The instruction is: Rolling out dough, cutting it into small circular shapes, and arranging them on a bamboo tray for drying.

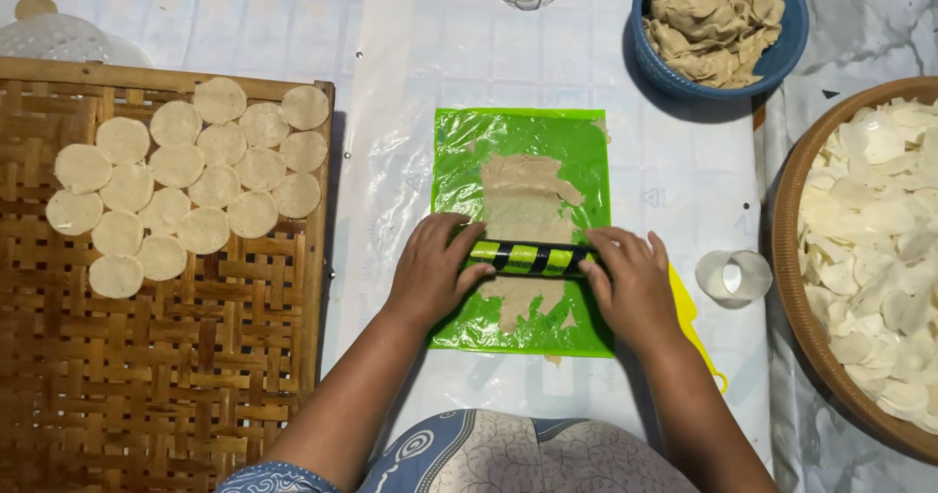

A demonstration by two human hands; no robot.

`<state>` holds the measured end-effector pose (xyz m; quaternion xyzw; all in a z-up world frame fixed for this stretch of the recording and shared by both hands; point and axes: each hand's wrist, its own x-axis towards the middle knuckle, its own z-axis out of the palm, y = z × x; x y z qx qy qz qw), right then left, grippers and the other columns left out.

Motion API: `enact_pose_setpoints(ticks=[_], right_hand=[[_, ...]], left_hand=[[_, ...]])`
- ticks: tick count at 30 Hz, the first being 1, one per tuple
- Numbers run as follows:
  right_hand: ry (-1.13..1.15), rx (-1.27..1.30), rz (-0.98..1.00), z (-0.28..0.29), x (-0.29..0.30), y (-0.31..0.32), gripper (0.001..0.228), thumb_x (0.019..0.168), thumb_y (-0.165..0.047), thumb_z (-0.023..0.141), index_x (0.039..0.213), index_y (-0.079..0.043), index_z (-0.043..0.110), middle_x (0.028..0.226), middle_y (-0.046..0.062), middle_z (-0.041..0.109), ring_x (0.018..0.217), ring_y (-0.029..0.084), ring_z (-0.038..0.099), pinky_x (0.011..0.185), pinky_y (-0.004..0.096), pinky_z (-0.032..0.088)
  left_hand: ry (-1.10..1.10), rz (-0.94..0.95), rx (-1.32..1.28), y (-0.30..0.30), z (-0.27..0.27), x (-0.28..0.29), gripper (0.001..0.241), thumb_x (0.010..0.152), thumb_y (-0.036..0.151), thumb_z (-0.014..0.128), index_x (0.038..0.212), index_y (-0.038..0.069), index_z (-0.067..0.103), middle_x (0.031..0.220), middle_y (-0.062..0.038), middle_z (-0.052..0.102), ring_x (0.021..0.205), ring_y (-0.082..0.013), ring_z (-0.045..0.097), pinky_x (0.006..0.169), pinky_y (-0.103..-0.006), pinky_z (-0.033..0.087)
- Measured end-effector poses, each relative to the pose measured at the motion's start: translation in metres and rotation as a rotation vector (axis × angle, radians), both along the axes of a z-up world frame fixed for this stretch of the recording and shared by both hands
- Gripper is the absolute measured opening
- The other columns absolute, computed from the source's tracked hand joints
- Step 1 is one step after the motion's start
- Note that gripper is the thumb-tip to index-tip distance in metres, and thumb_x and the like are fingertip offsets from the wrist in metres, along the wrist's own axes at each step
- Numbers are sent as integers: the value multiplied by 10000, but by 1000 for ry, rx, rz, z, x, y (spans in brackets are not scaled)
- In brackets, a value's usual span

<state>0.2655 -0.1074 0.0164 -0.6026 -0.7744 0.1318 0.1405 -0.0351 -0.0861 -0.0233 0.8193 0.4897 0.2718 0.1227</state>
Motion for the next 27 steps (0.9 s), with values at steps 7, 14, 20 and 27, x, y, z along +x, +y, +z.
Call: enact_pose_setpoints(ticks=[7, 14, 20, 27], right_hand=[[-149, 81, 104, -22, -12, 5, 587, 912, -345, 686, 1474, -265, 538, 1260, 33, 657, 1261, 264, 585, 1178, 731, 138], [-135, 171, -15, -56, -35, 58, 508, 1034, -319, 575, 1493, -125, 477, 1471, 134, 540, 1412, 323, 471, 1160, 764, -12], [-230, -40, -73, -44, -42, 121, 702, 1123, -555, 259, 1625, -69, 322, 1695, 198, 294, 1581, 327, 234, 1174, 734, -126], [-184, -126, -80, -34, -41, 223, 681, 1085, -623, 249, 1662, -272, 161, 1699, 138, 195, 1558, 338, 247, 1198, 743, 42]], left_hand=[[129, -69, 36, 11, 0, -6, 576, 912, 469, 653, 1403, 182, 561, 1176, -98, 647, 1194, -293, 618, 1136, -526, 387], [192, 94, 23, 63, -13, 6, 582, 961, 376, 636, 1486, 165, 500, 1488, -101, 536, 1422, -298, 454, 1231, -524, 246], [273, 157, -150, 108, 9, 20, 554, 1106, 430, 341, 1572, 140, 418, 1645, -124, 375, 1540, -338, 278, 1250, -545, 155], [379, 281, -478, 207, 12, 32, 602, 1082, 392, 192, 1636, 161, 243, 1715, -113, 141, 1590, -285, 65, 1249, -546, -96]])
